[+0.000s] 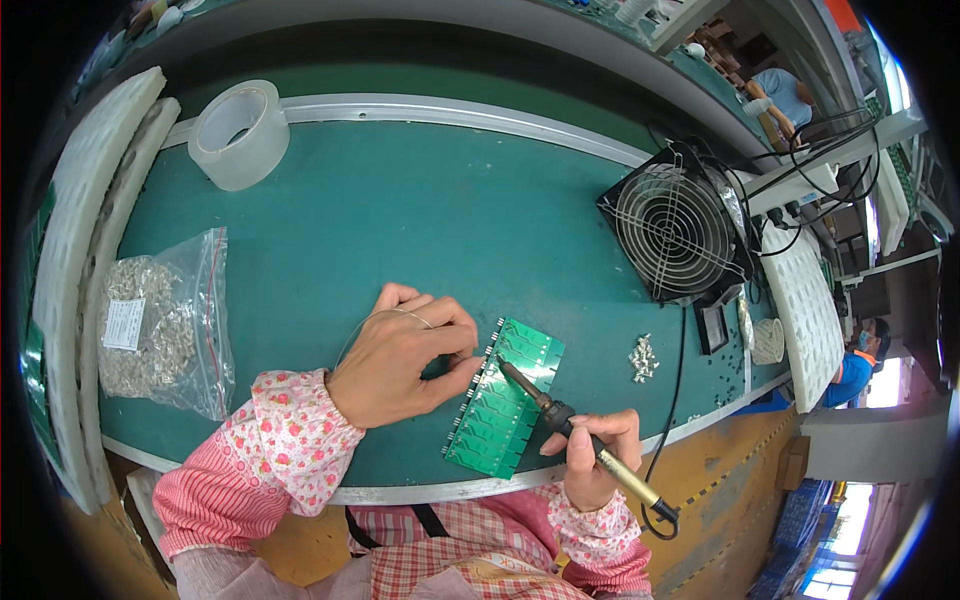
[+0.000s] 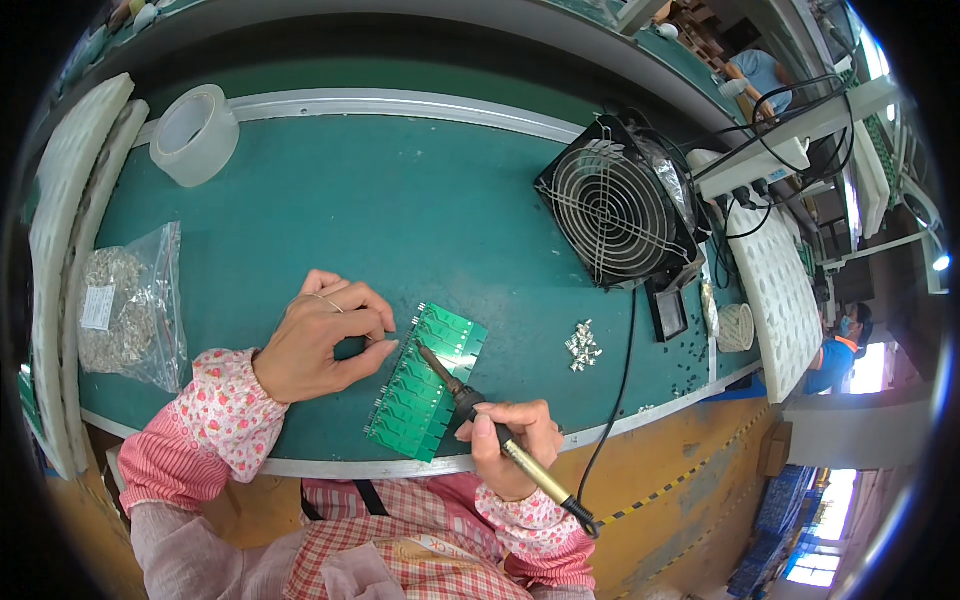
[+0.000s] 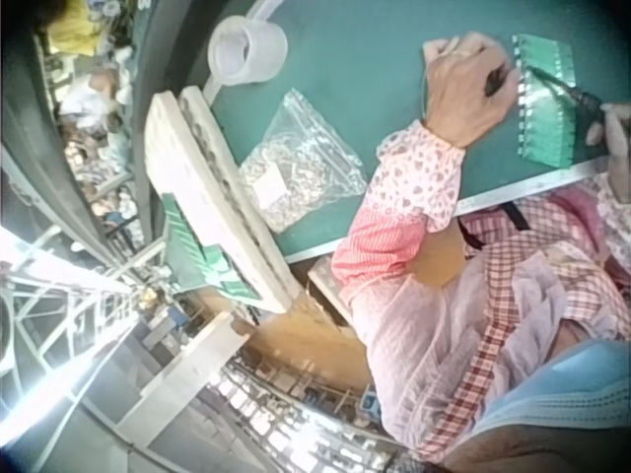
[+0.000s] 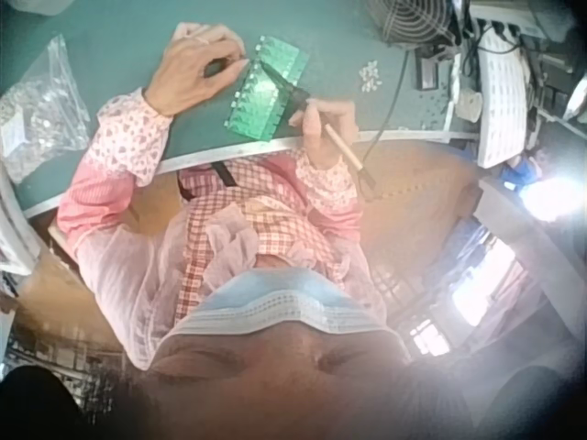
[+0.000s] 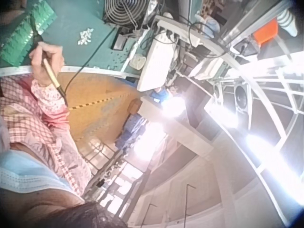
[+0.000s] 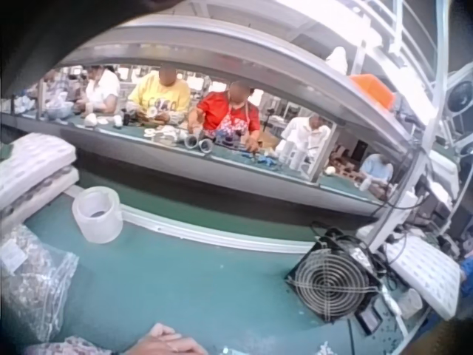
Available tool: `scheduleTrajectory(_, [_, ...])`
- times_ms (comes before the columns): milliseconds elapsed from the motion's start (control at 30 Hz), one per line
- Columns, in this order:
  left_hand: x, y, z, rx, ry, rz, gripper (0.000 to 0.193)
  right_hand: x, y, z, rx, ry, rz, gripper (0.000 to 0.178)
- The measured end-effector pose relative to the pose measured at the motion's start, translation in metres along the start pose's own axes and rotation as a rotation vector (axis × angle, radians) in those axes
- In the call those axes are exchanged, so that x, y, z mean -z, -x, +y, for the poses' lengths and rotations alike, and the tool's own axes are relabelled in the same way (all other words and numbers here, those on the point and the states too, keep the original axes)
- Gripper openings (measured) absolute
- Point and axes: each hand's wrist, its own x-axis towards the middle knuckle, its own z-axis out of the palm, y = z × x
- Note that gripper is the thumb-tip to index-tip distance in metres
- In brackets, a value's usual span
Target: The person solders components onto a series of interconnected circuit board strips using a soldering iron and soldering wire.
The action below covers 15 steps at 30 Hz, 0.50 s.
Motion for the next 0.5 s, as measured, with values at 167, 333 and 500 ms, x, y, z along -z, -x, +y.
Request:
scheduleTrajectory(167, [0.000, 0.000, 0.000, -0.032, -0.023, 0.016, 0.016, 0.000, 0.000, 0.001, 0.175, 0.130, -0.083, 0.016])
scheduleTrajectory(333, [-0.001, 0.001, 0.000, -0.054, -0.033, 0.024, 0.016, 0.000, 0.003, 0.000, 0.107, 0.134, -0.062, 0.016])
scheduleTrajectory(500, [-0.002, 0.001, 0.000, -0.069, -0.041, 0.023, 0.016, -0.009, 0.010, -0.009, -0.017, 0.088, 0.008, 0.015])
